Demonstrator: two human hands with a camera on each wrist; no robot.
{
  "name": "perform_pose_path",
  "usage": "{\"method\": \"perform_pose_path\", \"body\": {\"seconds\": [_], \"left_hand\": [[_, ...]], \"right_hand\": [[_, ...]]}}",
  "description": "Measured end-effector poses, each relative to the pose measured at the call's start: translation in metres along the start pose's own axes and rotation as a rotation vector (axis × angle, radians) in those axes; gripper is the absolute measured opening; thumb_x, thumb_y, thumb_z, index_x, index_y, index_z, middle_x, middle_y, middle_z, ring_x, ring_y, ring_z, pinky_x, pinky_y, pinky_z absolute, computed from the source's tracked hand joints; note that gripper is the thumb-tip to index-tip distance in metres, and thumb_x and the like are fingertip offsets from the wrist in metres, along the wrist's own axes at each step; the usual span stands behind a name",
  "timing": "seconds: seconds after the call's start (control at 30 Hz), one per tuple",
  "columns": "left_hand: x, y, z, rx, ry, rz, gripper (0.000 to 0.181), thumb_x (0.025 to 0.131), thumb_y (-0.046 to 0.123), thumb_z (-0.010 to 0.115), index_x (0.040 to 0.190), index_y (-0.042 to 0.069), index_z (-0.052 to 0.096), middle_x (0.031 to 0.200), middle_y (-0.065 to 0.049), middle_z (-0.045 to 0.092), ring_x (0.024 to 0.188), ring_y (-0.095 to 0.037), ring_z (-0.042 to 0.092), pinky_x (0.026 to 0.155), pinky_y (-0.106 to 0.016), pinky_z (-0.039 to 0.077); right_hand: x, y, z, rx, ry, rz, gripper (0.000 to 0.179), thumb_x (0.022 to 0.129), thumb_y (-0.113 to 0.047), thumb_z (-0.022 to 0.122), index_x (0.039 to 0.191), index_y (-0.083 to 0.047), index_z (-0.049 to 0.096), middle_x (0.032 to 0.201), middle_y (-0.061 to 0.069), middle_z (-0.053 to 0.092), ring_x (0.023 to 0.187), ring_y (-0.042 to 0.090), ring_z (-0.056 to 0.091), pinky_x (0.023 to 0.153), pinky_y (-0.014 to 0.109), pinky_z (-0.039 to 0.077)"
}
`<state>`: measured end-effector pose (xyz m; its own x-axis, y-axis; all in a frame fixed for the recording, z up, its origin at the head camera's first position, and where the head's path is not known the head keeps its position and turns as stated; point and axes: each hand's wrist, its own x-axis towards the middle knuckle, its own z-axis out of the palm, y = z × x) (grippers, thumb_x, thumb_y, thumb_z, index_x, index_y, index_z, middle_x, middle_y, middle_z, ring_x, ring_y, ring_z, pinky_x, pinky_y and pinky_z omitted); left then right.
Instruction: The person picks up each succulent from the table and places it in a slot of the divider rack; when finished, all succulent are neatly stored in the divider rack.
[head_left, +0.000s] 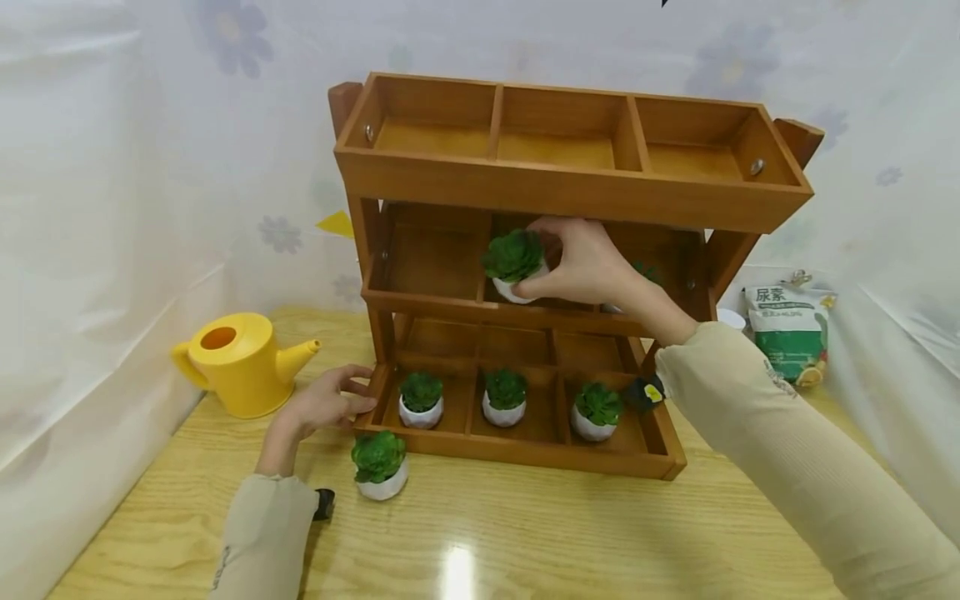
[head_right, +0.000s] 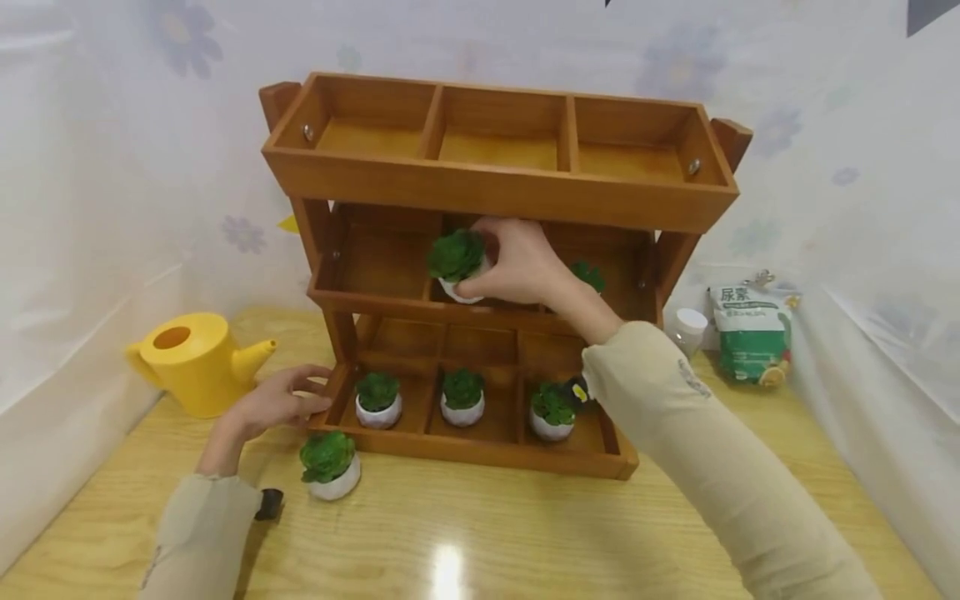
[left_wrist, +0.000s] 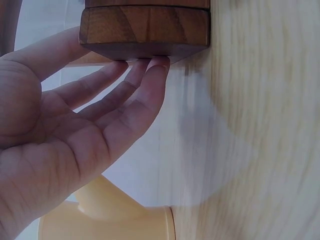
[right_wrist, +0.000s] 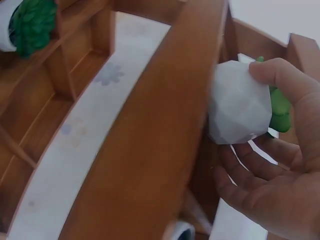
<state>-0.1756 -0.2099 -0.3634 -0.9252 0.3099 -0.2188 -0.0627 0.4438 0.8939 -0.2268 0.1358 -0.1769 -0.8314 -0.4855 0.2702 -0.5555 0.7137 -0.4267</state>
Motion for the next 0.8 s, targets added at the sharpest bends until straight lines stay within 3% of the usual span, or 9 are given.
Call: {"method": "perform_pose_path", "body": {"seconds": [0.1,0.2,0.43,0.67,0.8], "left_hand": [[0.000,0.000,0.001,-0.005,-0.003,-0.002,0.055,0.095,0.013,0.060,0.141,-0.006,0.035,0.129,-0.032,0.047,0.097,-0.027,0.062,0.072,-0.039,0.053],[0.000,-0.001,0.001,-0.005,0.000,-0.001,0.055,0.095,0.012,0.060,0.141,-0.006,0.036,0.129,-0.032,0.047,0.097,-0.027,0.061,0.072,-0.039,0.053],[0.001,-0.001,0.003,-0.005,-0.005,0.001,0.055,0.095,0.013,0.060,0.141,-0.005,0.036,0.129,-0.032,0.047,0.097,-0.027,0.061,0.072,-0.038,0.053],[0.000,-0.001,0.002,-0.003,-0.002,0.006,0.055,0.095,0.013,0.060,0.141,-0.005,0.036,0.129,-0.031,0.047,0.097,-0.027,0.061,0.073,-0.040,0.053],[-0.001,-0.001,0.000,0.007,0.006,0.003,0.055,0.095,0.012,0.060,0.141,-0.006,0.036,0.129,-0.032,0.048,0.098,-0.028,0.061,0.073,-0.039,0.053]], "right_hand": [[0.005,0.005,0.000,-0.012,-0.003,0.016,0.067,0.073,-0.029,0.081,0.130,-0.003,0.056,0.127,0.013,0.056,0.111,0.030,0.053,0.093,0.047,0.042],[0.010,0.009,-0.004,-0.031,-0.056,0.030,0.074,0.074,-0.031,0.081,0.136,-0.004,0.050,0.135,0.014,0.049,0.122,0.032,0.047,0.100,0.049,0.037],[0.022,0.019,-0.011,-0.069,-0.228,0.020,0.077,0.076,-0.032,0.078,0.142,-0.010,0.045,0.141,0.013,0.044,0.127,0.031,0.042,0.101,0.051,0.036],[0.032,0.024,-0.015,-0.034,-0.211,-0.017,0.084,0.077,-0.024,0.080,0.146,-0.007,0.035,0.145,0.014,0.040,0.133,0.033,0.036,0.107,0.050,0.029],[0.037,0.022,-0.014,-0.004,-0.219,0.002,0.090,0.078,-0.031,0.079,0.150,-0.012,0.029,0.148,0.011,0.036,0.137,0.031,0.030,0.109,0.050,0.026]]}}
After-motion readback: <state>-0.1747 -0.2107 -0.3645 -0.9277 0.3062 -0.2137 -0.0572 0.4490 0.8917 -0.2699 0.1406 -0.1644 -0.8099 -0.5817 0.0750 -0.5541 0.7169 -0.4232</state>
